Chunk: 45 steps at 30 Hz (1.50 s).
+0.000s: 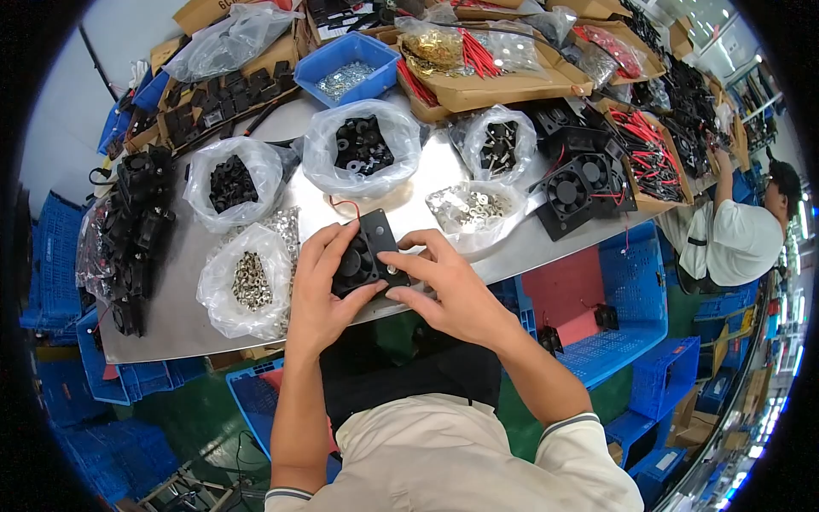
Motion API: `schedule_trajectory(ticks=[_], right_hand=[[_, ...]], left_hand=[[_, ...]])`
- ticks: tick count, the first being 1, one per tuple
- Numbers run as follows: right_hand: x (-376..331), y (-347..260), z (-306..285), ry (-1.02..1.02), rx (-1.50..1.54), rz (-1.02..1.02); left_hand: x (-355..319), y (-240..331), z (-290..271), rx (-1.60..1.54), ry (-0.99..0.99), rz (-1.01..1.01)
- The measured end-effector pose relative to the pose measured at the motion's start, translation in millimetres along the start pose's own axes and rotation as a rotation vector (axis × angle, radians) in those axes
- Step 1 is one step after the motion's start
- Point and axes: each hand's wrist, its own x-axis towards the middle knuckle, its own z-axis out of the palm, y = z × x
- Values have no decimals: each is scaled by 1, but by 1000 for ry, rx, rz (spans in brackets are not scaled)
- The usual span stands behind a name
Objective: Assembling electronic cooling fans by fitting motors into frames and securing components.
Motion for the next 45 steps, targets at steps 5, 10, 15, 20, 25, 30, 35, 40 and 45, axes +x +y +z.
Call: schedule_trajectory(ticks=[5, 10, 15, 20, 25, 30, 35, 40, 45], right_hand=[[-17, 25, -5, 30, 200, 59], [-5, -3, 5, 111, 159, 11], [-12, 23, 6, 185, 373, 31], [-8, 27, 13, 191, 332, -66], [-13, 33, 10, 142, 175, -93], [-13, 26, 18, 204, 288, -65], [-20, 50, 10, 314, 626, 6], [-20, 52, 8, 255, 708, -3], [-27, 54, 2, 366, 648, 0]], left_hand=[[0, 2, -2, -4, -12, -21], [-1, -1, -2, 21, -1, -28], [3, 1, 2, 30, -19, -14], [0, 1, 0, 61, 19, -10], [3, 2, -2, 58, -17, 3], [-2, 5, -4, 43, 24, 30], [9, 50, -50, 178, -88, 188], [46, 40, -170, 442, 158, 148], [25, -42, -218, 665, 310, -131]])
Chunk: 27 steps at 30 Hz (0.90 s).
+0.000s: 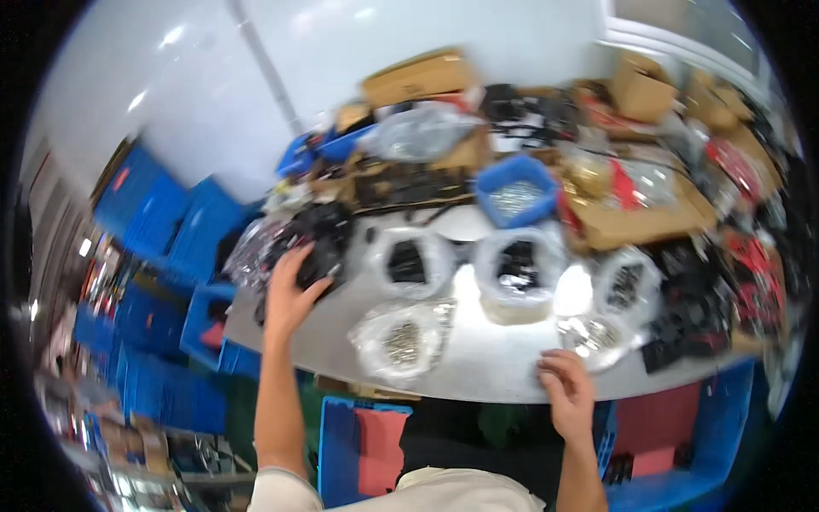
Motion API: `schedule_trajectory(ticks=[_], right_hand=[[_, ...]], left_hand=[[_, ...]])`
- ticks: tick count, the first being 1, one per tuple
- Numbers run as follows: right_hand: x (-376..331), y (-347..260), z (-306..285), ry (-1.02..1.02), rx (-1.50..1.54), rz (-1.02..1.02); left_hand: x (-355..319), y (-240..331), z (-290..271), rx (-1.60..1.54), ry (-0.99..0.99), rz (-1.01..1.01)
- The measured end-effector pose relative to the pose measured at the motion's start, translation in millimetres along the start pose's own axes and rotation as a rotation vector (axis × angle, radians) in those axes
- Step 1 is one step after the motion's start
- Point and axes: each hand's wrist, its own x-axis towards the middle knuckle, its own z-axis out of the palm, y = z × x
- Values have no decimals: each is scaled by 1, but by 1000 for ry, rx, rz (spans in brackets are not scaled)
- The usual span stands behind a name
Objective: Assembling electronic cooling fans by fitting motors into frames and securing components.
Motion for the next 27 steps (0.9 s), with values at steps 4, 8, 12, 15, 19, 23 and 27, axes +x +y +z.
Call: schedule_trajectory(ticks=[4, 8, 12, 15, 19, 23, 27], right_hand=[[15, 4, 15, -196, -41, 86], [12, -15, 6, -248, 81, 85], [-12, -21, 5, 94, 342, -47], [-26, -23, -20, 108, -122, -51], [-12, -64, -84, 238, -575, -202], [19, -116, -122, 122, -1083, -370], [49, -127, -102, -59, -1200, -398]], left_hand=[[-63, -44, -26, 5, -191, -112], [-80, -84, -26, 54, -273, -116], [-74, -60, -23, 216, -280, -95], [-75, -48, -28, 251, -205, -48], [-82, -20, -43, 171, -93, -40], [-84, 23, -41, 150, -29, 11], [-89, 62, -26, -50, -20, 66]])
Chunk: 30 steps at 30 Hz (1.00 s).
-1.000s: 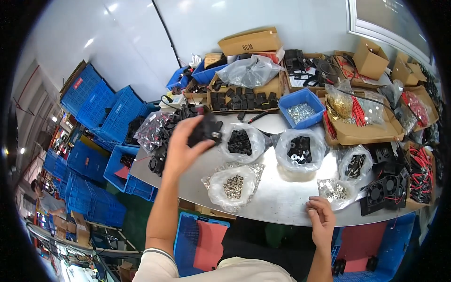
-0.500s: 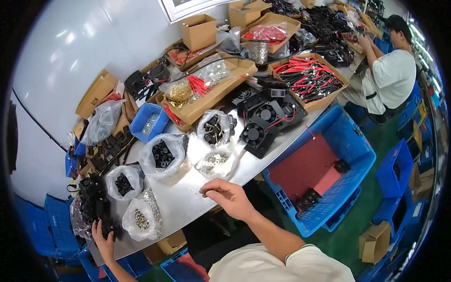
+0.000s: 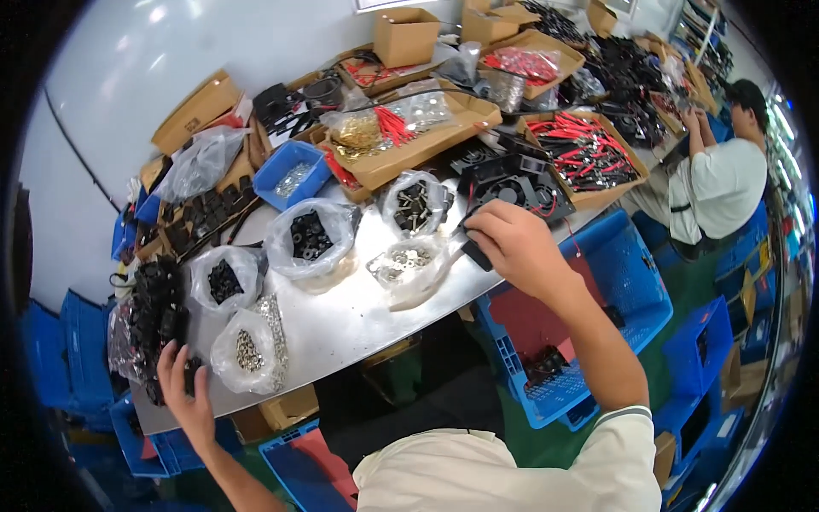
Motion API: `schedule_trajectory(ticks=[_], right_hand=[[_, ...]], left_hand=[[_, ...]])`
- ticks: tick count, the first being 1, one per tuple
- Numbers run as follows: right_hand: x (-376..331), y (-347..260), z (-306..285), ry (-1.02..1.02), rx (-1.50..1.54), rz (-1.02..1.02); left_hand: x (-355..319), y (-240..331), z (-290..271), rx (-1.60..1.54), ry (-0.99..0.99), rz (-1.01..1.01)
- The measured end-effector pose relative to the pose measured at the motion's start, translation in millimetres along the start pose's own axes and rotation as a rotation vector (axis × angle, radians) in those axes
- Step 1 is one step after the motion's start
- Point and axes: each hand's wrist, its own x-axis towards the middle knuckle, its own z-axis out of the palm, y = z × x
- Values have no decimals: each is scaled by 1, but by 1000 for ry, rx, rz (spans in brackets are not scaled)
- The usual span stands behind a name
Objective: Assembling electronic cooling fans by fitting motors into frames and securing components.
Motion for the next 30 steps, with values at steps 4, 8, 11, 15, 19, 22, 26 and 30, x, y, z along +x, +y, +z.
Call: schedule_trajectory(ticks=[4, 8, 11, 15, 19, 22, 26, 30], right_hand=[[31, -3, 32, -38, -2, -52], [42, 6, 38, 73, -124, 82], [11, 17, 27, 84, -512, 495], [-21, 29, 38, 61, -475, 607], [-32, 42, 49, 182, -408, 493], [-35, 40, 52, 241, -391, 406], [-41, 39, 44, 208, -187, 481], [-45, 50, 44, 371, 179, 443]], left_hand=[[2, 43, 40, -137, -35, 47], [-13, 56, 46, -251, -81, 107], [-32, 51, 41, -343, -121, 18], [-40, 57, 48, -444, -166, -17], [-28, 87, 74, -579, -218, 26], [-24, 106, 100, -669, -254, 56], [-28, 136, 127, -908, -419, 59], [-35, 162, 162, -1217, -621, 13]])
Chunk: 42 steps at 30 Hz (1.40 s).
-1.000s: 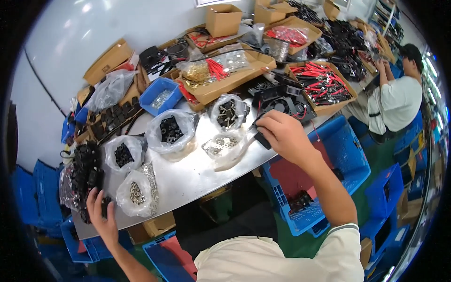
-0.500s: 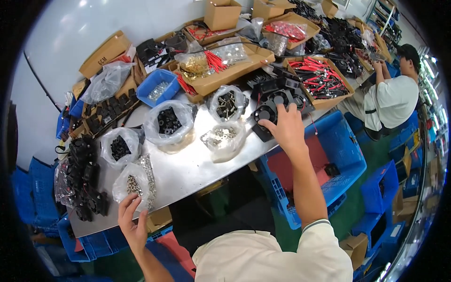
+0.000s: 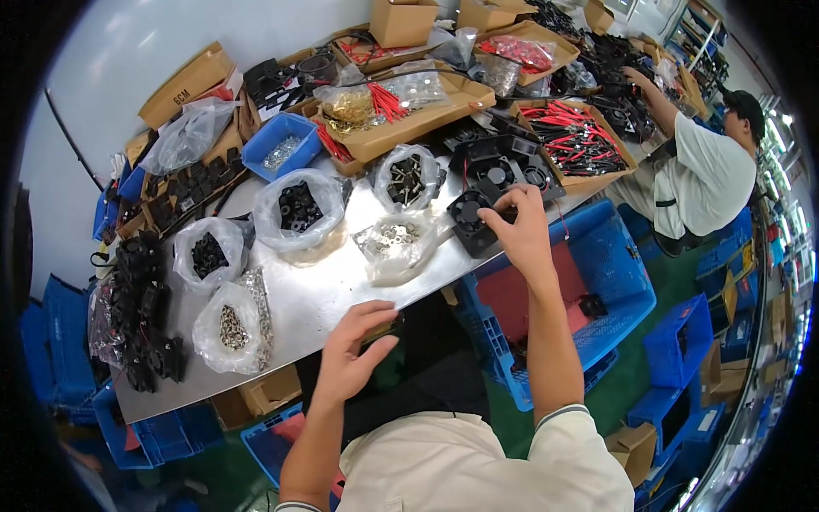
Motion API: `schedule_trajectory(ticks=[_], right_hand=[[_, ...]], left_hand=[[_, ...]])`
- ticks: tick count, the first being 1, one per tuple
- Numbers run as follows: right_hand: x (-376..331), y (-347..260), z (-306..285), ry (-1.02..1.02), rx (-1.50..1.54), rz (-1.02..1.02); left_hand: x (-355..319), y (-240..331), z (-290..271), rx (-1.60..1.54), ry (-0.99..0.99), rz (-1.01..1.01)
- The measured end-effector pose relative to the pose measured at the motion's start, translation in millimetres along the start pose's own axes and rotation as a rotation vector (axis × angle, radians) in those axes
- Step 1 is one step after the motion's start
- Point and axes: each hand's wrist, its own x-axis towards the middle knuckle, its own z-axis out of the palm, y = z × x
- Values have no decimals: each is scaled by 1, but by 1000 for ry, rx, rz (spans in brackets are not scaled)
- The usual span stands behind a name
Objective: Assembling electronic cooling fans by fitting motors into frames and securing components.
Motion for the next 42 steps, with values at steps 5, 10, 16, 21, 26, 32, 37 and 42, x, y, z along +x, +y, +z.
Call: schedule_trajectory(ticks=[5, 10, 16, 21, 26, 32, 37, 42], right_hand=[[1, -36, -11, 426, 318, 158], [-39, -85, 13, 197, 900, 253], [-68, -100, 36, -321, 887, 173], [-56, -116, 49, -783, 579, 5], [30, -81, 84, -292, 3, -204], [61, -57, 109, -395, -620, -260], [66, -44, 92, -369, -173, -198], [51, -53, 69, -479, 578, 317]], left_hand=[[20, -9, 42, -568, -60, -242], [35, 2, 60, -1007, -29, -390], [19, -9, 20, -946, 73, -313], [1, 12, -20, -462, 226, -271], [-14, 19, -38, -379, 443, -289], [-12, 13, -48, 117, 552, -263], [-8, 9, -51, 641, 497, -188], [-13, 3, -58, 823, 517, -147]])
